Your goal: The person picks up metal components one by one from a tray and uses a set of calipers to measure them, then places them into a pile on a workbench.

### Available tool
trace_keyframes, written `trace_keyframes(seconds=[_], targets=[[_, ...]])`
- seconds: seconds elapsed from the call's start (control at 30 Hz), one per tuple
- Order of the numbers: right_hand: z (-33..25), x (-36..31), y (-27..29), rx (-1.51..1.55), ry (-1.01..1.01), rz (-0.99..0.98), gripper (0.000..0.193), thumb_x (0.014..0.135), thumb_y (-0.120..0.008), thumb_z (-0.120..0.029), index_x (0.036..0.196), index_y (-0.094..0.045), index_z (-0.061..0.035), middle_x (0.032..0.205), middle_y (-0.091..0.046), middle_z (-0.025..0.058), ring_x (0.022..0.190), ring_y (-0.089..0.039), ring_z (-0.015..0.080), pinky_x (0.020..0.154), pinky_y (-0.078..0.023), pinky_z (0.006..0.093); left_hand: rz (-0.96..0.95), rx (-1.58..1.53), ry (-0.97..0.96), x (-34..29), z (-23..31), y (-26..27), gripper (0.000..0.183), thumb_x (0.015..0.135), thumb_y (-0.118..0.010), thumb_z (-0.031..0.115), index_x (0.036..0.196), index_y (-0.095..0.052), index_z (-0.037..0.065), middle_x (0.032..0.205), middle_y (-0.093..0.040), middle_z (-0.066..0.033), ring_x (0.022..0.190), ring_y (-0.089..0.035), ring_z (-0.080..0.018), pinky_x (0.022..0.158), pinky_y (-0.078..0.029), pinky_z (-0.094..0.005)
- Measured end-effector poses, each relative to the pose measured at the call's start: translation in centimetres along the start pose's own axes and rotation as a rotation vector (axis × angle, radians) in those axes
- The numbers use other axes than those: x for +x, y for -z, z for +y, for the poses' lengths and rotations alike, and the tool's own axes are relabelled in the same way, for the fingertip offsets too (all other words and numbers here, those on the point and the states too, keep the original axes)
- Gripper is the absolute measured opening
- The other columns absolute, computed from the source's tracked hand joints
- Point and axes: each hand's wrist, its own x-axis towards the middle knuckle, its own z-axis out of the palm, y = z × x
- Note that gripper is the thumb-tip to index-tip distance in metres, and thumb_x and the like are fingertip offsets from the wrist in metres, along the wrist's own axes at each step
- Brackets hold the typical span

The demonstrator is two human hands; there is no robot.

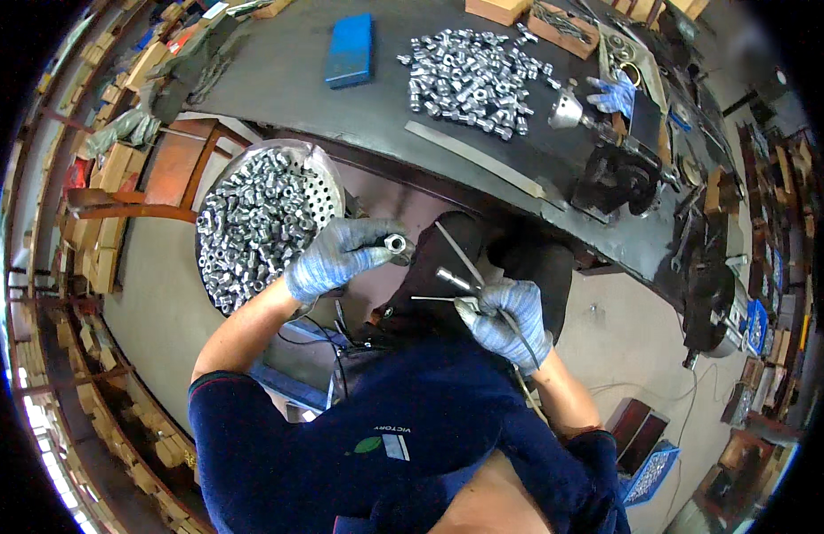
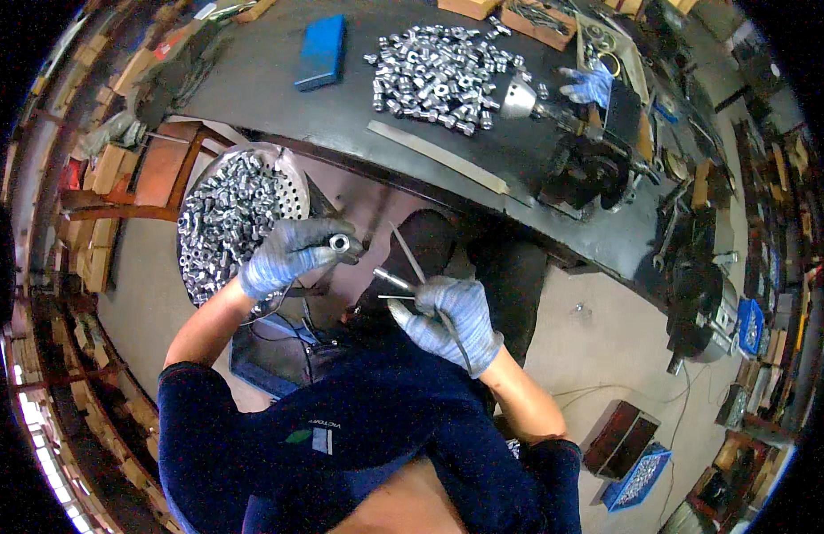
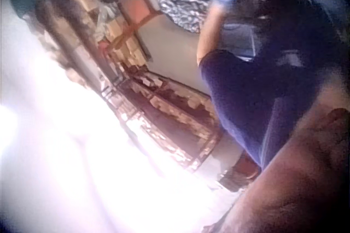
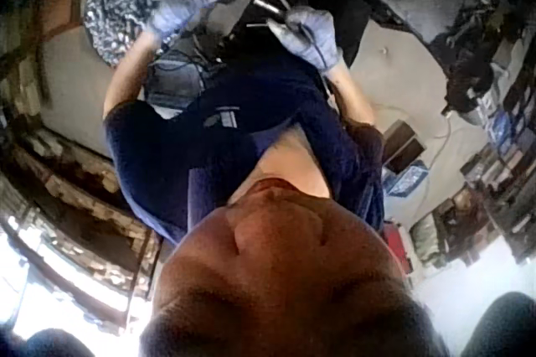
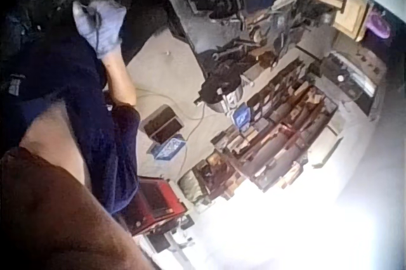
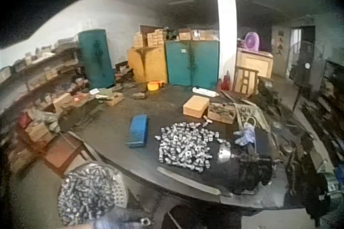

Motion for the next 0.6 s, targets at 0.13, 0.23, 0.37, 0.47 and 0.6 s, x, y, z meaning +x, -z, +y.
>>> trace_keyframes(seconds=[0.13, 0.23, 0.37, 0.47, 0.6], targets=[[0.6, 0.3, -0.5, 0.108, 0.017, 0.063, 0.038, 0.067, -0.078, -0.021, 0.05, -0.046, -0.0099, 0.049, -0.046, 0.0104, 0.043, -0.049, 0.0271, 0.042, -0.037, 0.0332, -0.04, -0.339, 0.127, 0.8, -0.4, -1.3, 0.035, 0.085, -0.064, 0.01, 0.116, -0.056, -0.005, 0.101, -0.065, -0.0118, 0.09, -0.062, -0.0142, 0.083, -0.049, -0.0276], [1.0, 0.3, -0.8, 0.049, 0.021, 0.038, 0.037, 0.067, -0.078, -0.021, 0.05, -0.047, -0.0102, 0.048, -0.046, 0.01, 0.043, -0.049, 0.0274, 0.042, -0.038, 0.0334, -0.069, -0.09, 0.048, 1.1, 0.6, -1.3, 0.04, 0.083, -0.067, 0.02, 0.112, -0.058, -0.005, 0.096, -0.067, -0.0105, 0.085, -0.063, -0.0133, 0.079, -0.05, -0.0274], [0.8, 0.4, -0.7, -0.105, 0.027, -0.041, 0.038, 0.07, -0.075, -0.029, 0.05, -0.049, -0.0105, 0.048, -0.047, 0.0105, 0.043, -0.05, 0.0285, 0.042, -0.038, 0.0361, -0.105, -0.062, 0.025, 1.4, 1.7, -1.6, 0.043, 0.081, -0.069, 0.028, 0.108, -0.061, -0.004, 0.093, -0.067, -0.01, 0.082, -0.063, -0.0118, 0.075, -0.05, -0.0265], [0.3, 0.6, -0.4, -0.175, 0.06, -0.034, 0.038, 0.071, -0.073, -0.033, 0.05, -0.051, -0.0106, 0.047, -0.048, 0.0111, 0.043, -0.05, 0.0287, 0.042, -0.039, 0.0373, -0.136, 0.028, -0.005, 1.8, 1.9, -1.6, 0.045, 0.081, -0.068, 0.032, 0.106, -0.062, -0.004, 0.089, -0.067, -0.0091, 0.078, -0.062, -0.0113, 0.072, -0.05, -0.0262], [0.3, 0.5, -0.6, -0.187, 0.058, -0.005, 0.037, 0.071, -0.074, -0.032, 0.05, -0.052, -0.0103, 0.048, -0.048, 0.0113, 0.043, -0.051, 0.0285, 0.042, -0.039, 0.0374, -0.149, -0.083, 0.109, 2.0, 1.7, -2.3, 0.037, 0.084, -0.065, 0.022, 0.109, -0.06, -0.005, 0.089, -0.066, -0.0091, 0.079, -0.061, -0.0103, 0.071, -0.05, -0.0244]])
